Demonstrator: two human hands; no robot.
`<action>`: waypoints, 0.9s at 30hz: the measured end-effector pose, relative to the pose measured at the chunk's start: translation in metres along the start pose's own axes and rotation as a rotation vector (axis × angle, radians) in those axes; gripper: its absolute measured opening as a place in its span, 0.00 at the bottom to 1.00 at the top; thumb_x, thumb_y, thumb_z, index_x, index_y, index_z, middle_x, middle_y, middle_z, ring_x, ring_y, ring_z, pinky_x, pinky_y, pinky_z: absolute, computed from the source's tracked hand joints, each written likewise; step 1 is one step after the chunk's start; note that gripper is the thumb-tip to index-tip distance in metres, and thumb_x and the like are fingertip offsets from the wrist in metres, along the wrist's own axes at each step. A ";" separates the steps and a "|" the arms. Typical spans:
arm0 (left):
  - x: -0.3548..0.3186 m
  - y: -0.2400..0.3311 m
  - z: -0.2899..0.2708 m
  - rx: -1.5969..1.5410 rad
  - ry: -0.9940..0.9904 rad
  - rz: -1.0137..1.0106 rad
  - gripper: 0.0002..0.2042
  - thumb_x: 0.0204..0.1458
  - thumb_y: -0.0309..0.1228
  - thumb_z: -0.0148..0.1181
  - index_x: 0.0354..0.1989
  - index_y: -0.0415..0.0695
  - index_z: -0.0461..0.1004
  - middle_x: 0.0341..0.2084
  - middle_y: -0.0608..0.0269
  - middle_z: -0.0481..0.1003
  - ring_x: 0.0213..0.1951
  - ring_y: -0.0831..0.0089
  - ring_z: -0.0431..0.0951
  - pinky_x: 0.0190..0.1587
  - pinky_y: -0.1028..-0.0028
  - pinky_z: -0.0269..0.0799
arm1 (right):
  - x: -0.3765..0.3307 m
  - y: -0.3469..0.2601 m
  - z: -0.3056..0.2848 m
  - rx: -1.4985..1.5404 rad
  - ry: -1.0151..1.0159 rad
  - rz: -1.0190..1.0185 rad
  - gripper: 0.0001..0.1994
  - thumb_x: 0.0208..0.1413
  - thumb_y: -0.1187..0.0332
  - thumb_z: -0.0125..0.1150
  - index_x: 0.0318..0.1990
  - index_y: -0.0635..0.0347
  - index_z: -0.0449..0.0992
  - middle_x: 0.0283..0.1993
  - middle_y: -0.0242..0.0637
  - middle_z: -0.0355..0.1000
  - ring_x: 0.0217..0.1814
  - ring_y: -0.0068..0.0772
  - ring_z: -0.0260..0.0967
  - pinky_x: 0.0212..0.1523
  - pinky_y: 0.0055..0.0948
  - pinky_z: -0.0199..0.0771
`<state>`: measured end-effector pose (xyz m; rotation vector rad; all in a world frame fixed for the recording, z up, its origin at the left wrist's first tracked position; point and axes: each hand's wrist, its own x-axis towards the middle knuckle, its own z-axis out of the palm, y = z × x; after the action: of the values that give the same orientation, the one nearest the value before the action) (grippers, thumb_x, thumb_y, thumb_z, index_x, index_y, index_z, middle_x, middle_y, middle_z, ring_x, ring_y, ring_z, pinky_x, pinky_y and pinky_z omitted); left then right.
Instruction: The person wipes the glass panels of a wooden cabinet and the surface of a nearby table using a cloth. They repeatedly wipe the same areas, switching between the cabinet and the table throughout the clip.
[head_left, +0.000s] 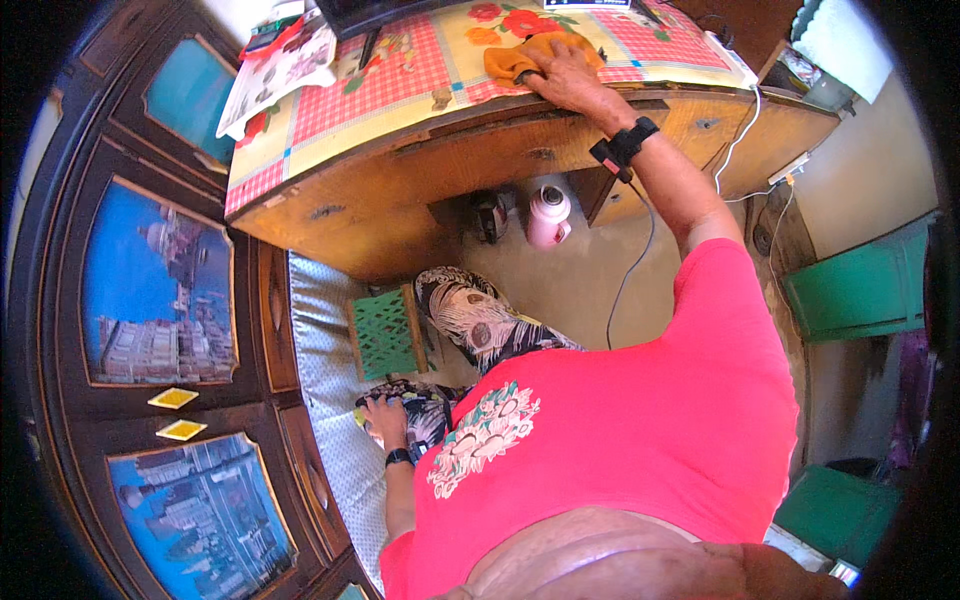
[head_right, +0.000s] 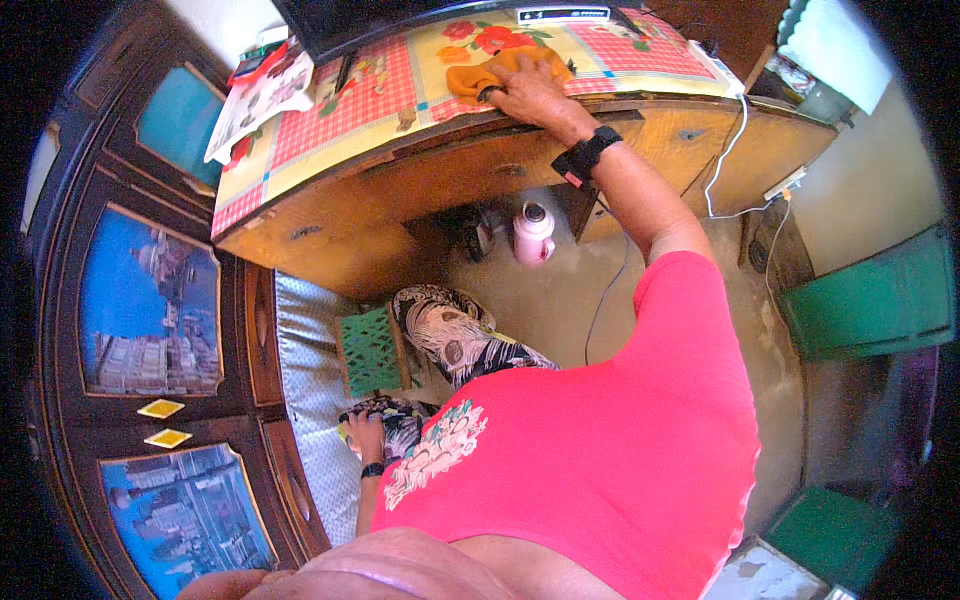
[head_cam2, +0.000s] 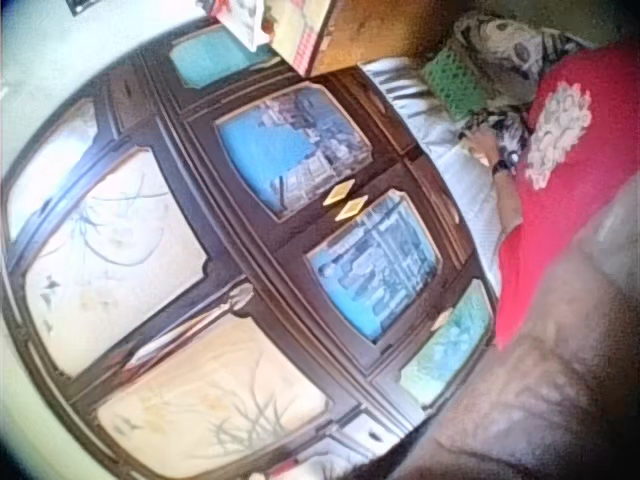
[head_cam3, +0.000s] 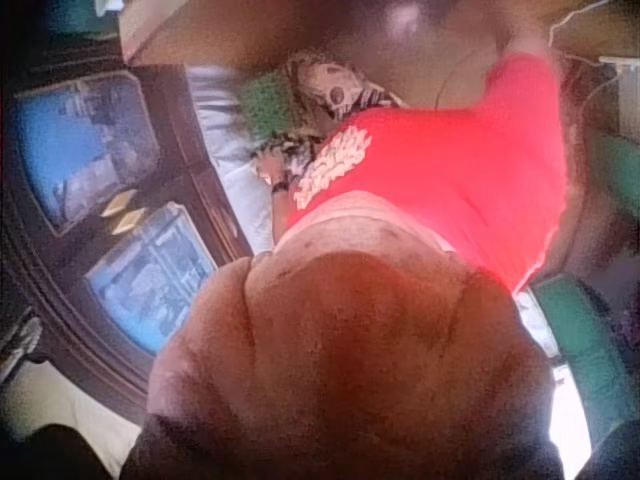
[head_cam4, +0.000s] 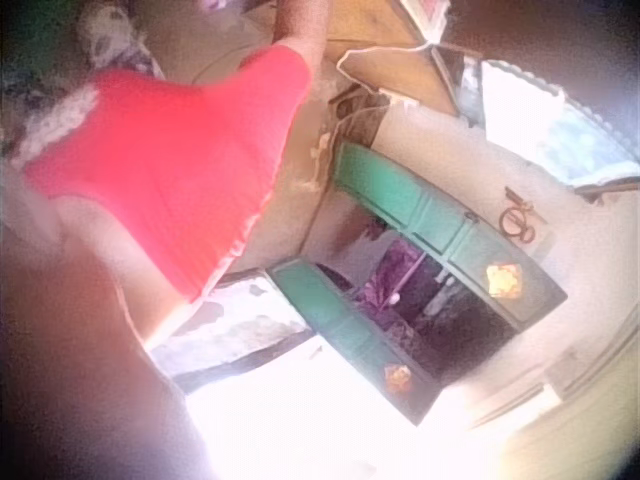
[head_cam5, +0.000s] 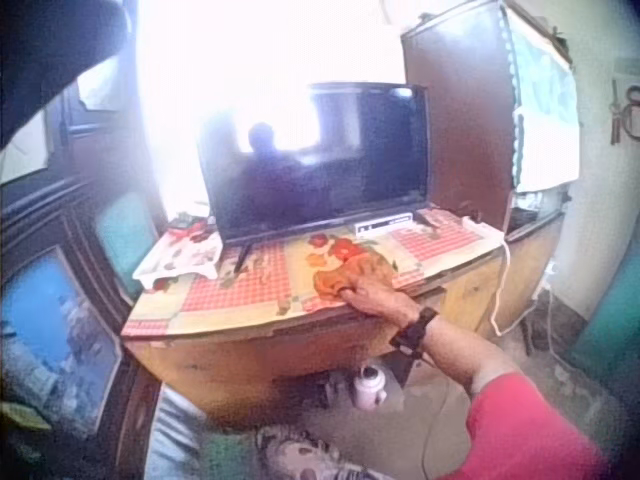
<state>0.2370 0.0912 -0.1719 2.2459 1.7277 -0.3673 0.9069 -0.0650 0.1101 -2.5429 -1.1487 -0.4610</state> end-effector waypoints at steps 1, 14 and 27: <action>0.000 0.002 -0.001 0.006 0.014 0.014 0.24 0.54 0.47 0.57 0.59 0.52 0.74 0.70 0.58 0.56 0.71 0.51 0.49 0.61 0.32 0.55 | -0.002 -0.001 -0.001 -0.004 0.037 -0.023 0.27 0.59 0.49 0.52 0.67 0.37 0.65 0.66 0.57 0.60 0.66 0.70 0.56 0.68 0.56 0.58; -0.007 0.021 -0.001 0.091 0.213 0.215 0.19 0.53 0.41 0.59 0.53 0.50 0.77 0.66 0.54 0.63 0.68 0.48 0.55 0.61 0.43 0.61 | -0.036 0.159 -0.035 -0.202 0.051 0.169 0.29 0.61 0.53 0.49 0.70 0.38 0.59 0.68 0.56 0.61 0.72 0.59 0.55 0.71 0.50 0.53; -0.029 0.119 -0.047 -0.012 0.291 0.546 0.32 0.47 0.36 0.65 0.63 0.43 0.66 0.65 0.42 0.61 0.67 0.46 0.57 0.66 0.53 0.57 | -0.057 0.320 -0.069 -0.231 0.172 0.580 0.34 0.57 0.47 0.55 0.62 0.67 0.65 0.61 0.57 0.69 0.64 0.54 0.66 0.64 0.43 0.66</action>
<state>0.3459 0.0541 -0.1093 2.7363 1.1371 0.0947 1.1045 -0.3324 0.1016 -2.7951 -0.2786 -0.6664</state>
